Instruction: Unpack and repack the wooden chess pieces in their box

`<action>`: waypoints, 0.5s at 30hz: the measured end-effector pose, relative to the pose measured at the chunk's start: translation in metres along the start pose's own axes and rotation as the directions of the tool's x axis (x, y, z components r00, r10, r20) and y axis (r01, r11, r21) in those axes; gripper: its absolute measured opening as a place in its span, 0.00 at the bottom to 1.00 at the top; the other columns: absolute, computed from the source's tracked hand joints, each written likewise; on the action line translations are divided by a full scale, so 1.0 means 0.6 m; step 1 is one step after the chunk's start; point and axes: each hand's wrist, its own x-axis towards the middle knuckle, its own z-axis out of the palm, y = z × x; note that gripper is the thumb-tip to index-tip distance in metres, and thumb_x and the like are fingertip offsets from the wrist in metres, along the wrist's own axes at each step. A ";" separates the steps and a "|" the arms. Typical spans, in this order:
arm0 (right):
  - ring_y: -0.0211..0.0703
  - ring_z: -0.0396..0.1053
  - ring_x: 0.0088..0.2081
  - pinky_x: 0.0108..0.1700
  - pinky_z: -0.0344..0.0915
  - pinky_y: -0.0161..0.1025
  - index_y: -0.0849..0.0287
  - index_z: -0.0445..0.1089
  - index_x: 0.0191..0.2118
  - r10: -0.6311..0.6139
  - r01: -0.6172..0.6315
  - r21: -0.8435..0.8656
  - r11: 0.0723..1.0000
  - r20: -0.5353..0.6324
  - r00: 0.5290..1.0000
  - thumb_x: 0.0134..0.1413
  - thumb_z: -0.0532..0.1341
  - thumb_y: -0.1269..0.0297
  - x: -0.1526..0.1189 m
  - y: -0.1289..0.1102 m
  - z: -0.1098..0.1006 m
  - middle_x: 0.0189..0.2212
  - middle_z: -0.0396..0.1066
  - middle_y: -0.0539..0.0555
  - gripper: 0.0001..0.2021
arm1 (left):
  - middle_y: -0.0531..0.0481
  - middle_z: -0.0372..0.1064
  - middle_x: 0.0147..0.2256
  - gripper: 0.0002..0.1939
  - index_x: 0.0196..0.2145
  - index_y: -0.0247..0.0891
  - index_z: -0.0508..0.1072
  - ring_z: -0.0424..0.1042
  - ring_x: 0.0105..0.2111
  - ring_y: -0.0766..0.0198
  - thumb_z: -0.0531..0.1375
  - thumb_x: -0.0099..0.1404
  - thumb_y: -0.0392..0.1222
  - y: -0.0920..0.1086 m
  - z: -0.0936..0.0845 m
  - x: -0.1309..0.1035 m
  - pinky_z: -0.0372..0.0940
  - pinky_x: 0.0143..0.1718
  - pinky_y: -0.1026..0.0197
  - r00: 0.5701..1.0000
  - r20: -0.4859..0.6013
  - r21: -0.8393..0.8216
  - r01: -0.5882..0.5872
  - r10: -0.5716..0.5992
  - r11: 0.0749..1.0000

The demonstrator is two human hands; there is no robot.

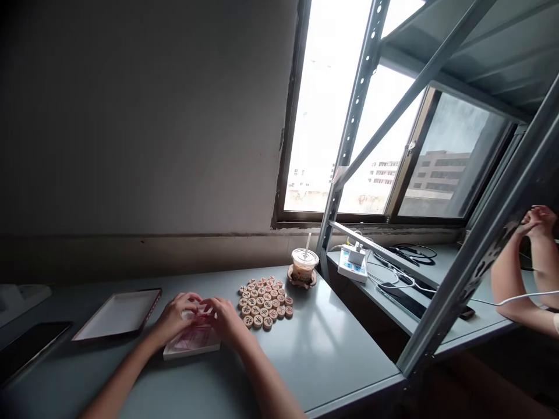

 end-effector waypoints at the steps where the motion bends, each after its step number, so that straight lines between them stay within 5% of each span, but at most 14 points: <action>1: 0.43 0.67 0.46 0.48 0.63 0.40 0.53 0.67 0.49 0.004 -0.004 -0.003 1.000 -0.004 1.000 0.55 0.59 0.71 0.000 0.002 0.000 0.45 0.70 0.53 0.15 | 0.47 0.70 0.42 0.08 0.26 0.41 0.76 0.65 0.45 0.56 0.56 0.56 0.35 0.004 0.000 0.000 0.60 0.47 0.54 1.000 0.015 0.023 0.001 -0.001 1.000; 15: 0.46 0.67 0.45 0.46 0.64 0.40 0.52 0.68 0.49 0.037 -0.036 -0.025 0.999 0.037 0.999 0.53 0.57 0.73 0.002 0.014 0.000 0.44 0.70 0.54 0.17 | 0.47 0.68 0.42 0.12 0.34 0.42 0.75 0.65 0.44 0.58 0.51 0.65 0.39 0.031 -0.008 -0.011 0.58 0.46 0.55 0.991 0.079 0.217 -0.124 0.109 0.968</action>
